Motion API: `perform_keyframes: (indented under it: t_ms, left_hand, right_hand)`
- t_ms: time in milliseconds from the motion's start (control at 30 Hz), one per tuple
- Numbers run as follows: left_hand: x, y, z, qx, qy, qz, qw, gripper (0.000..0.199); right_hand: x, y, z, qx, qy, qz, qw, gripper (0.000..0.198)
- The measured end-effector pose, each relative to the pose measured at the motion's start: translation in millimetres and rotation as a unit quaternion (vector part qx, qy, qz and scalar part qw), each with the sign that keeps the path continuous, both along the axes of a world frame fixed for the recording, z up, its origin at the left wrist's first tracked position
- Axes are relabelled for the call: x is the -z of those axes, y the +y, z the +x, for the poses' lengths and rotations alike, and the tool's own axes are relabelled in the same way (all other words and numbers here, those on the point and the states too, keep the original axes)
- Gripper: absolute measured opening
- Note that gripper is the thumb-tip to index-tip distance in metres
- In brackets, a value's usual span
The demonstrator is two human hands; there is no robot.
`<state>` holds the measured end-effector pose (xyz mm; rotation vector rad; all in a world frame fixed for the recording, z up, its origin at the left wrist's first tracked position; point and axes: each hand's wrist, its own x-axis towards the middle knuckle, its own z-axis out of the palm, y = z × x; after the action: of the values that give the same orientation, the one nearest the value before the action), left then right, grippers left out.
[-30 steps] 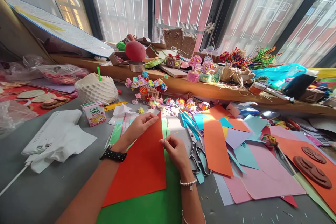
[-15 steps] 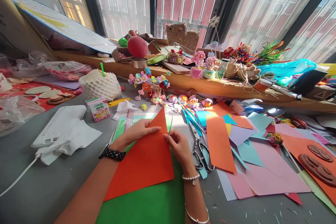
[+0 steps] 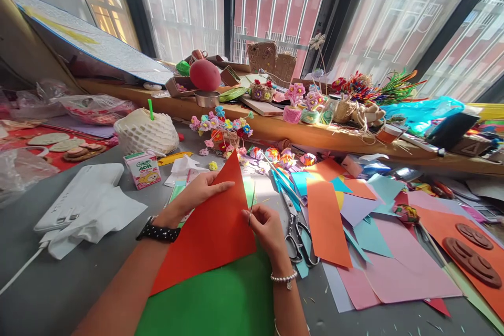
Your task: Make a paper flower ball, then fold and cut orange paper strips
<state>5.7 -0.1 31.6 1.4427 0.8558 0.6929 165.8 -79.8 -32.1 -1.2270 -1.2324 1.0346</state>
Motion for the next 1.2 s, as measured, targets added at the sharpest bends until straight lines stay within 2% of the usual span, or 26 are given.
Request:
perform_keyframes:
  t_ms: [233,367,500,667,800,1067,1200]
  left_hand:
    - [1.4,-8,-6,0.01,0.1,-0.038,0.994,0.036]
    - [-3.6,-7,-9,0.0,0.104,-0.044,0.994,0.034]
    - [-14.3,-5,-12,0.007,0.111,-0.026,0.993,0.034]
    - [-24.1,-2,-16,-0.018,0.167,0.021,0.986,0.039]
    - [-28.2,-2,-18,-0.034,0.214,0.042,0.975,0.048]
    - [-34.7,-9,-19,0.015,0.186,0.001,0.982,0.046]
    - [-31.4,-8,-17,0.014,0.209,0.014,0.978,0.049]
  right_hand:
    - [0,0,-1,0.029,-0.01,0.017,0.999,0.037]
    - [1,-1,1,0.021,-0.039,0.026,0.999,0.04]
    - [0,-4,4,-0.042,-0.04,0.038,0.998,0.044]
    - [-7,-8,4,-0.118,-0.055,0.035,0.991,0.052]
    - [-11,-8,3,-0.132,-0.089,0.026,0.987,0.057]
    - [-9,-6,3,-0.146,-0.073,0.035,0.986,0.053]
    - [-8,-5,3,-0.157,-0.063,0.033,0.985,0.054]
